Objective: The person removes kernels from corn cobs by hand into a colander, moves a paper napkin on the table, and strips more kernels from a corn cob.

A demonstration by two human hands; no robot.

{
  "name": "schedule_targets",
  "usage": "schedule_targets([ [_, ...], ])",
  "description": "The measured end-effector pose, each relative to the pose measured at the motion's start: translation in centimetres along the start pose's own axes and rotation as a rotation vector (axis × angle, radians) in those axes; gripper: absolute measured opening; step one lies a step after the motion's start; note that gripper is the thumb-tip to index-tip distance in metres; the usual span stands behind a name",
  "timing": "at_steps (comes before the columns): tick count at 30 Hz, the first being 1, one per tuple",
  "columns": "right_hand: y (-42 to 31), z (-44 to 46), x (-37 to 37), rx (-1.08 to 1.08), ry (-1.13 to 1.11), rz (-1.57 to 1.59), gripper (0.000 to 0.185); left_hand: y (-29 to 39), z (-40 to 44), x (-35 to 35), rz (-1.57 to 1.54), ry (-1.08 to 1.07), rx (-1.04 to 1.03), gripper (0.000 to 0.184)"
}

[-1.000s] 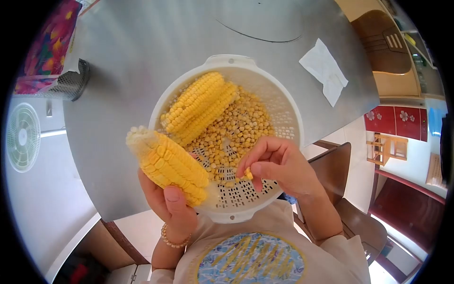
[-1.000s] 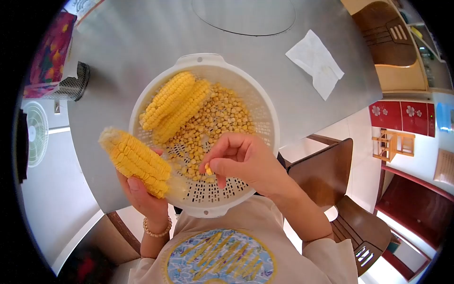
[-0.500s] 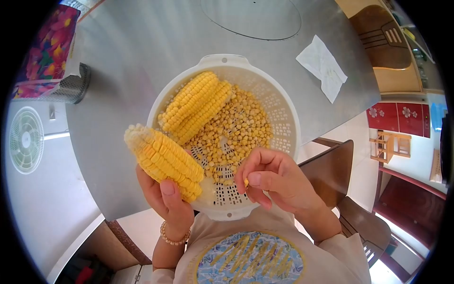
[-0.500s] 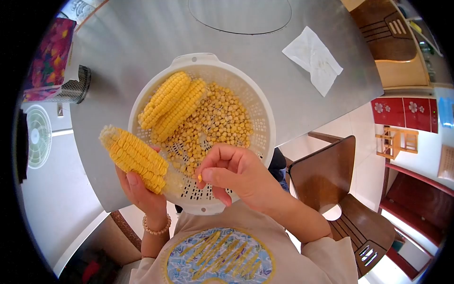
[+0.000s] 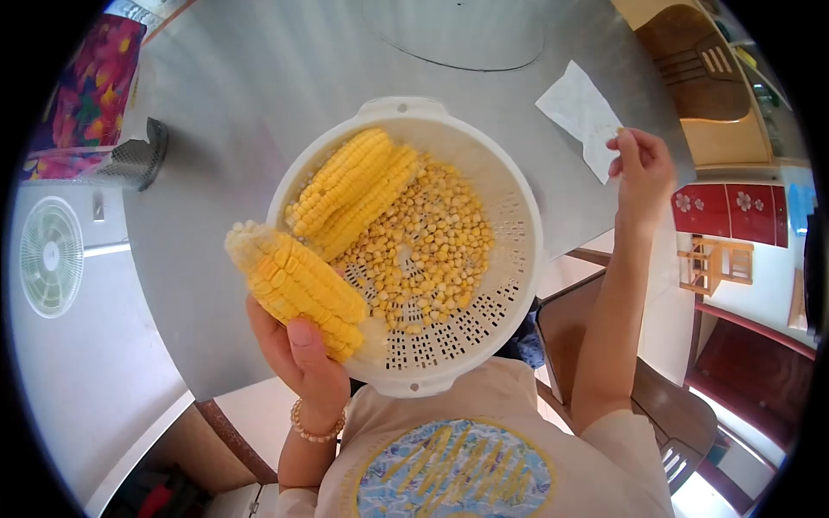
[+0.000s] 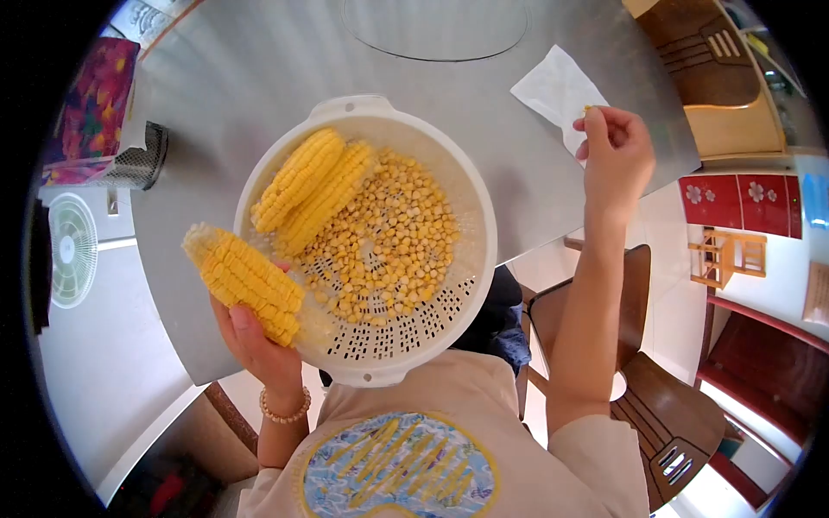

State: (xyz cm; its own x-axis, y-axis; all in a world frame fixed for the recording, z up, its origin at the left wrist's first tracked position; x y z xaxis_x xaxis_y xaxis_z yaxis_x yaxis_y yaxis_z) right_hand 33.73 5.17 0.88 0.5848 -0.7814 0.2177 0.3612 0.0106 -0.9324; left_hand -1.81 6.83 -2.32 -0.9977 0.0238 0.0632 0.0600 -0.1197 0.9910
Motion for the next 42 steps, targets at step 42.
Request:
schedule_targets([
  [42,-4.5,-17.4,-10.8,-0.305,-1.031,0.101,0.035,-0.4,-0.1,-4.1,-0.210,-0.099,0.381,0.034],
])
Point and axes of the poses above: each hand's wrist, its own z-axis towards the middle knuckle, its own x-axis out of the back of the hand, y = z × x, the point moved 6 cm from there along z, towards the middle knuckle, and after that the axes turned 3 degrees about x, right-handed, at the moved point
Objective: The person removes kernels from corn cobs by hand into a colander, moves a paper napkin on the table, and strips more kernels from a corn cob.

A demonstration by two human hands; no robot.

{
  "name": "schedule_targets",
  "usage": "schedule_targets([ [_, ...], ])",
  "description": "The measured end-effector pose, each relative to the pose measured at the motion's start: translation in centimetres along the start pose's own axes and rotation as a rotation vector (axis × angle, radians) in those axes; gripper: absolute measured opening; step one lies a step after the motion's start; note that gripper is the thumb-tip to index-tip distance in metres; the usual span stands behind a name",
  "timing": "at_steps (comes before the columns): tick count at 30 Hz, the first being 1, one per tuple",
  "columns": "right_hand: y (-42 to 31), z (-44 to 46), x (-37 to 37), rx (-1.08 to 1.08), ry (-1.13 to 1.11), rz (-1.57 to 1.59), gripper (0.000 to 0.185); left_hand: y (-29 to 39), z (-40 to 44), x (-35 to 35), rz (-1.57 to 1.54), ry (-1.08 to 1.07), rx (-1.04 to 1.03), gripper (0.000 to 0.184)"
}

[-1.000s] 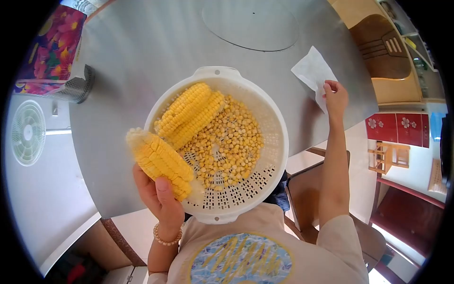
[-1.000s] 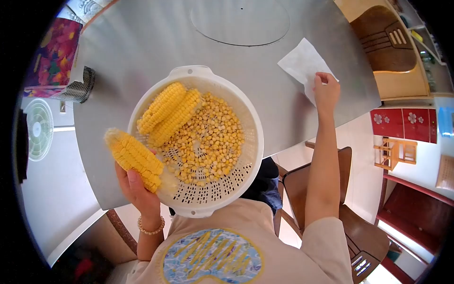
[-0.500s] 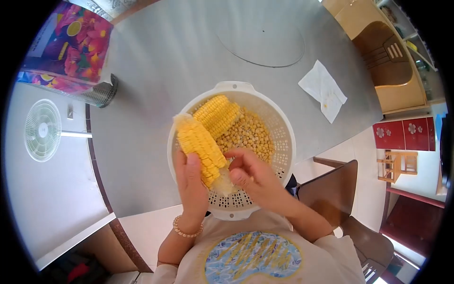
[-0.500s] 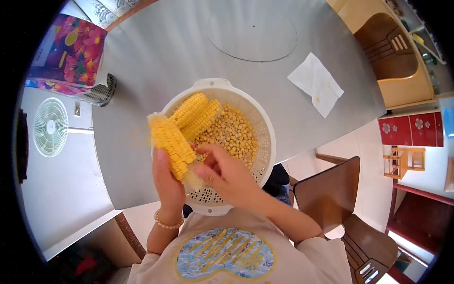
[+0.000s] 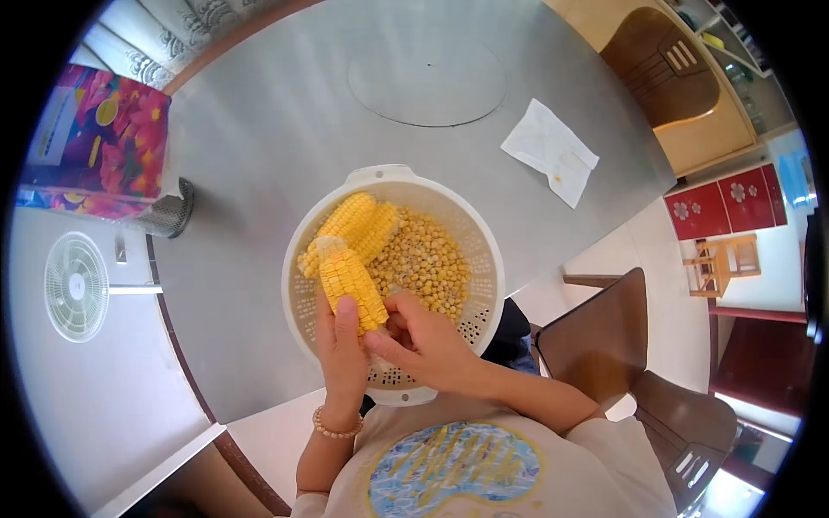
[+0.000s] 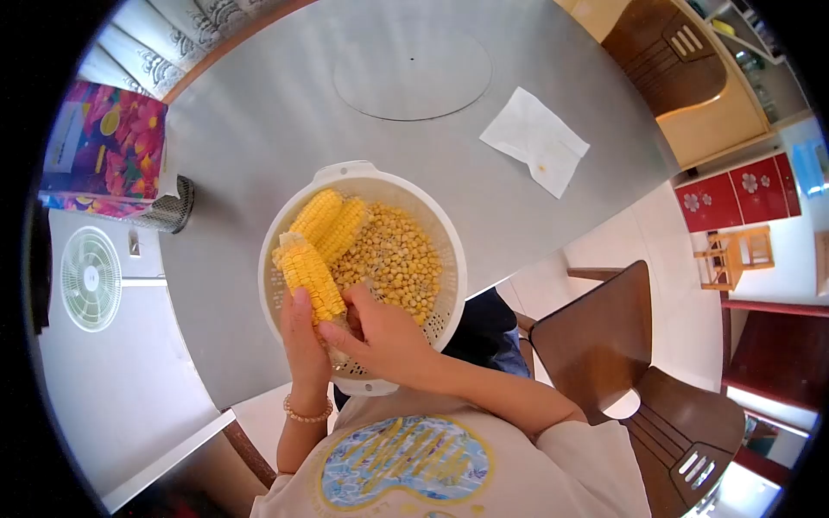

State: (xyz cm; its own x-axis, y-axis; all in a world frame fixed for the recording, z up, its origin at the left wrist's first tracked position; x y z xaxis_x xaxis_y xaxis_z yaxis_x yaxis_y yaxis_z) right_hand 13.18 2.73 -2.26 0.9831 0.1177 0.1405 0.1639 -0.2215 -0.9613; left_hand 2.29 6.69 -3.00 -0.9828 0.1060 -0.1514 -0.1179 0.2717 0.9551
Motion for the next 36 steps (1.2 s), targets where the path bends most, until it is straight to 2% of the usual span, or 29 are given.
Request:
schedule_targets([
  [2,0.2,-0.1,0.2,-0.010,0.023,-0.018,0.035,-0.4,0.1,-0.1,-0.031,-0.075,0.087,0.038],
  [4,0.5,0.1,0.2,0.036,0.033,0.104,0.041,-0.8,0.2,0.1,-0.029,-0.067,0.093,0.037],
  [6,0.8,0.1,0.2,0.033,0.034,0.097,0.040,-0.7,0.2,0.2,-0.023,-0.051,0.092,0.037],
  [13,0.8,0.0,0.4,0.010,0.095,0.002,0.034,0.3,0.1,-0.7,0.149,-0.056,-0.050,0.036],
  [17,0.7,0.0,0.3,-0.018,0.047,-0.059,0.033,0.5,0.1,-0.7,0.244,-0.042,-0.116,0.031],
  [19,0.5,0.0,0.4,0.007,0.065,-0.173,0.026,0.1,0.3,-0.3,0.223,-0.039,-0.104,0.032],
  [20,0.9,0.0,0.3,0.013,0.054,-0.172,0.026,-0.8,0.5,0.3,0.083,-0.045,0.008,0.035],
  [21,1.7,0.0,0.4,0.007,0.078,0.034,0.022,-1.5,0.7,0.7,-0.059,-0.053,0.119,0.039],
  [22,2.0,0.0,0.6,-0.001,0.102,0.239,0.019,-1.6,0.8,1.0,-0.055,-0.049,0.169,0.040],
  [23,1.9,0.0,0.8,0.000,0.096,0.237,0.019,-1.4,0.9,1.0,-0.057,-0.043,0.167,0.040],
  [25,1.9,-0.1,0.6,-0.136,0.022,0.517,0.017,-1.2,0.9,1.0,-0.147,0.012,0.161,0.039],
  [26,1.9,0.0,0.3,-0.136,0.017,0.515,0.017,-1.4,1.0,1.0,-0.149,0.017,0.159,0.039],
  [28,1.0,0.1,0.3,0.047,0.058,0.402,0.019,-1.3,1.3,0.9,-0.055,0.013,0.086,0.041],
  [32,0.9,0.2,0.2,0.030,0.052,0.247,0.026,-0.6,0.7,0.2,-0.083,-0.018,0.112,0.036],
  [35,1.3,0.0,0.3,0.003,0.050,0.294,0.025,-0.9,0.9,0.3,-0.065,-0.062,0.090,0.038],
  [36,2.0,0.0,0.4,-0.036,0.046,0.421,0.024,-1.1,0.9,0.4,-0.106,-0.069,0.149,0.038],
])
Point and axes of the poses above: each hand's wrist, its own z-axis towards the middle knuckle, its own x-axis out of the back of the hand, y = z × x, the point moved 6 cm from there along z, towards the middle knuckle, and after that the axes turned 3 degrees about x, right-handed, at the moved point
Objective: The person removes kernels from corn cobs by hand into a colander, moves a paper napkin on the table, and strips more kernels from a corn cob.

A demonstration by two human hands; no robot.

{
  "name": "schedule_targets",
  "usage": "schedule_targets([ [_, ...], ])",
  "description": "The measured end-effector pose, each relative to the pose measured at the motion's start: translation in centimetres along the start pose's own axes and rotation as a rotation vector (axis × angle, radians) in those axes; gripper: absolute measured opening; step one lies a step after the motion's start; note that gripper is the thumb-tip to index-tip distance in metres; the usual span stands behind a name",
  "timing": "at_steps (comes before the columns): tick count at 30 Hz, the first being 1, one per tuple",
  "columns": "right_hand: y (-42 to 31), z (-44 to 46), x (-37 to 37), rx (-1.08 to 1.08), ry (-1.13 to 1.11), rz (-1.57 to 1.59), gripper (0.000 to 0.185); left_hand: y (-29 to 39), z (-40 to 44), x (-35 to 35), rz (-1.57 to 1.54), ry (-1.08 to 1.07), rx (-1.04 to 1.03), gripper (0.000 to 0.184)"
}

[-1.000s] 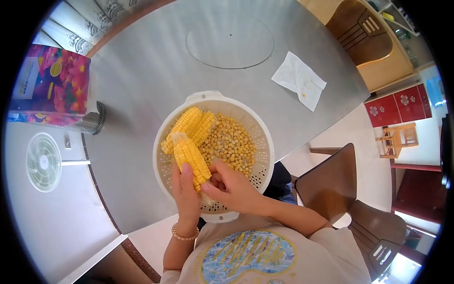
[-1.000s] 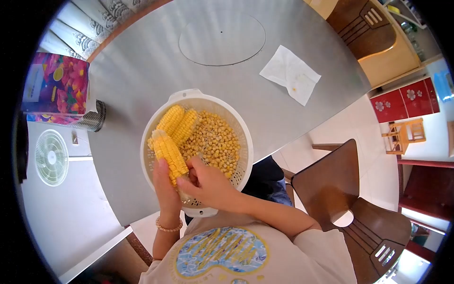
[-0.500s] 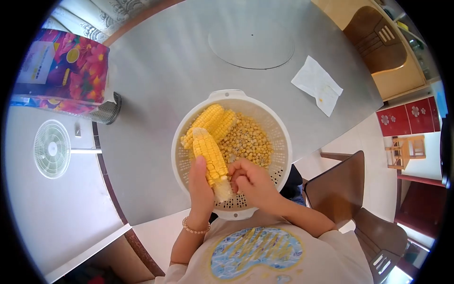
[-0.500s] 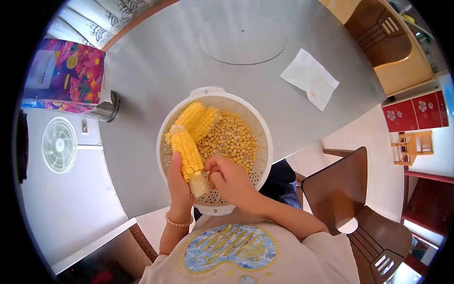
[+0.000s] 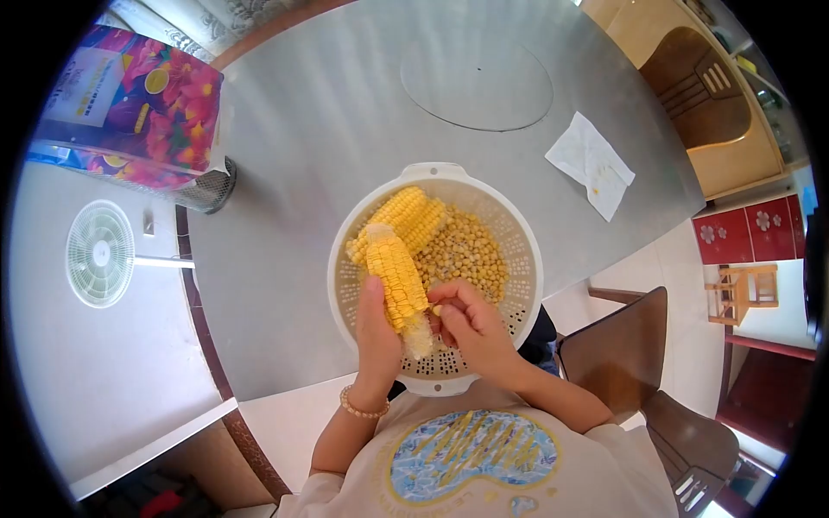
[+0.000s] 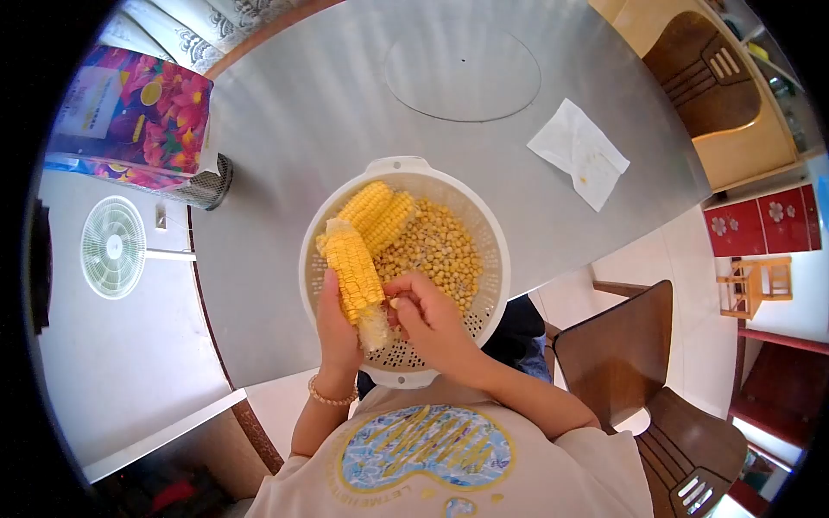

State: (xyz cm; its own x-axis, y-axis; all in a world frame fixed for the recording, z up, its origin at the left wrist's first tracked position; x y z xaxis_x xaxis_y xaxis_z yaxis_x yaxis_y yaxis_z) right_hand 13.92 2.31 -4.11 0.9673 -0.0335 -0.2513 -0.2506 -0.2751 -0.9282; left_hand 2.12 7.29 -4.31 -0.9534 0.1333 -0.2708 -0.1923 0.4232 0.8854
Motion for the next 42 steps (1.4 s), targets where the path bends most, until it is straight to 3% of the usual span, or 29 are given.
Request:
schedule_targets([
  [2,0.3,0.0,0.1,-0.045,0.006,0.125,0.023,-0.3,0.1,0.0,-0.043,-0.010,0.061,0.037],
  [5,-0.3,0.1,-0.2,0.026,0.018,0.168,0.023,0.2,0.2,-0.2,-0.001,-0.026,-0.017,0.034],
  [7,-0.8,0.1,-0.3,0.169,0.095,-0.206,0.035,1.0,0.0,-0.7,0.035,0.009,-0.066,0.032],
  [10,-1.5,0.1,-0.7,0.096,0.073,-0.395,0.042,1.5,-0.2,-0.9,0.218,-0.012,-0.149,0.032],
  [14,-1.8,0.1,-0.9,0.078,0.040,-0.482,0.043,1.0,-0.2,-0.9,0.183,-0.009,-0.129,0.033],
  [16,-2.2,-0.1,-1.2,0.250,0.078,-0.596,0.041,2.0,-0.6,-1.3,0.361,0.004,-0.254,0.034],
  [22,-1.8,-0.2,-1.6,0.283,0.094,-0.786,0.032,1.3,-0.4,-1.1,0.538,0.010,-0.321,0.034],
  [23,-1.7,-0.1,-1.4,0.283,0.094,-0.786,0.032,1.3,-0.3,-0.9,0.538,0.010,-0.321,0.034],
  [25,-0.6,0.0,-0.1,0.131,0.143,-0.562,0.027,0.5,0.2,-0.7,0.219,-0.071,-0.111,0.034],
  [31,-0.5,0.1,-0.4,0.065,0.034,-0.101,0.033,1.8,-0.3,-1.4,0.068,0.036,-0.156,0.033],
  [34,-1.2,0.0,-0.6,0.138,0.048,-0.282,0.045,1.4,-0.2,-0.8,0.237,0.002,-0.184,0.033],
  [42,-1.8,0.1,-1.2,0.158,0.027,-0.598,0.037,1.6,-0.5,-1.3,0.367,0.001,-0.246,0.032],
])
Point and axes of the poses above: each hand's wrist, its own z-axis towards the middle knuckle, its own x-axis out of the back of the hand, y = z × x, the point moved 6 cm from there along z, towards the middle knuckle, and after that the axes turned 3 degrees about x, right-handed, at the moved point
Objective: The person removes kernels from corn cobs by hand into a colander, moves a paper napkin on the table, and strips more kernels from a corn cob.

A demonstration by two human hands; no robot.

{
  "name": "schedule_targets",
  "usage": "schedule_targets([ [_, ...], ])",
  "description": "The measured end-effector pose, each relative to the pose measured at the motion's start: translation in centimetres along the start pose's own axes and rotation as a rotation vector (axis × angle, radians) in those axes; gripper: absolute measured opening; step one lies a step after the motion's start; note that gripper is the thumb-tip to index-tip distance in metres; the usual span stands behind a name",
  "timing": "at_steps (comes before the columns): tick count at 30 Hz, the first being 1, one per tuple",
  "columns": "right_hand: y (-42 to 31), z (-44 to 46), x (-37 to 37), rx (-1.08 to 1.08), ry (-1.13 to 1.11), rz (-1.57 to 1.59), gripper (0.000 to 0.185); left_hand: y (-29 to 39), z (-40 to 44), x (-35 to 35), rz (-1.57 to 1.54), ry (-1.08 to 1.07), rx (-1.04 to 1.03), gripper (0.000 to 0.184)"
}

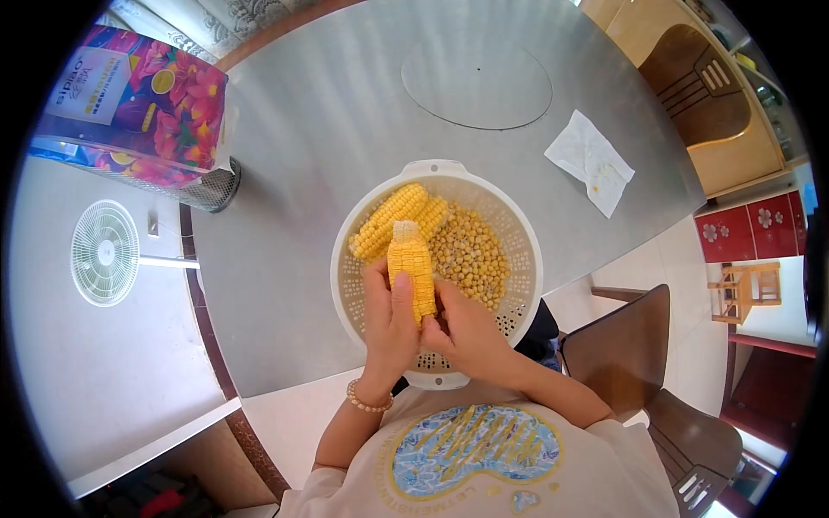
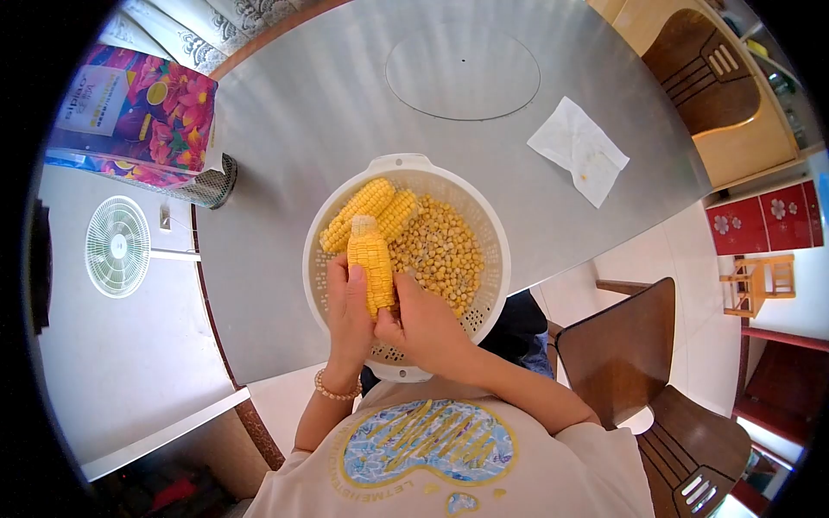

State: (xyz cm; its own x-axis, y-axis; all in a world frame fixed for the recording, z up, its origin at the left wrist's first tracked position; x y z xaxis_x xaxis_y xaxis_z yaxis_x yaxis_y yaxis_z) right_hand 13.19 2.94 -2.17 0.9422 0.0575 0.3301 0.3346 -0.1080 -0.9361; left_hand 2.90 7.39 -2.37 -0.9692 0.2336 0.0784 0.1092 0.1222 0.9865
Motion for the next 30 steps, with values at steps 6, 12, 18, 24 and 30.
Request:
schedule_targets([
  [6,2.1,-0.1,0.1,-0.012,0.074,0.170,0.032,-0.5,0.1,0.3,-0.046,-0.018,0.066,0.030],
  [12,1.0,-0.2,0.2,-0.015,0.026,0.457,0.039,-0.3,0.2,0.2,-0.325,0.026,0.127,0.029],
  [18,0.7,-0.2,0.2,-0.033,0.042,0.324,0.040,-0.5,0.4,0.2,-0.270,0.013,0.121,0.027],
  [24,2.2,-0.1,0.4,-0.038,0.104,0.320,0.040,-1.0,0.3,0.0,-0.264,-0.038,0.151,0.028],
  [30,1.3,0.2,0.6,0.079,0.088,0.430,0.044,-0.9,0.3,0.4,-0.369,0.030,0.137,0.029],
])
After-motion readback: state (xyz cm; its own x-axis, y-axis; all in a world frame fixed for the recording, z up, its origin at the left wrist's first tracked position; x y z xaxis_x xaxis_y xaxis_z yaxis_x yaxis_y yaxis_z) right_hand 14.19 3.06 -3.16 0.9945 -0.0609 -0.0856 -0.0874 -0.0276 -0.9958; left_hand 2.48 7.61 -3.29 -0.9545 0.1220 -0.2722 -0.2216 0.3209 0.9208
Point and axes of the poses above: each hand's wrist, its own z-axis towards the middle knuckle, its own x-axis out of the back of the hand, y = z × x, the point moved 6 cm from there along z, towards the middle knuckle, and after that the axes turned 3 degrees about x, right-handed, at the moved point
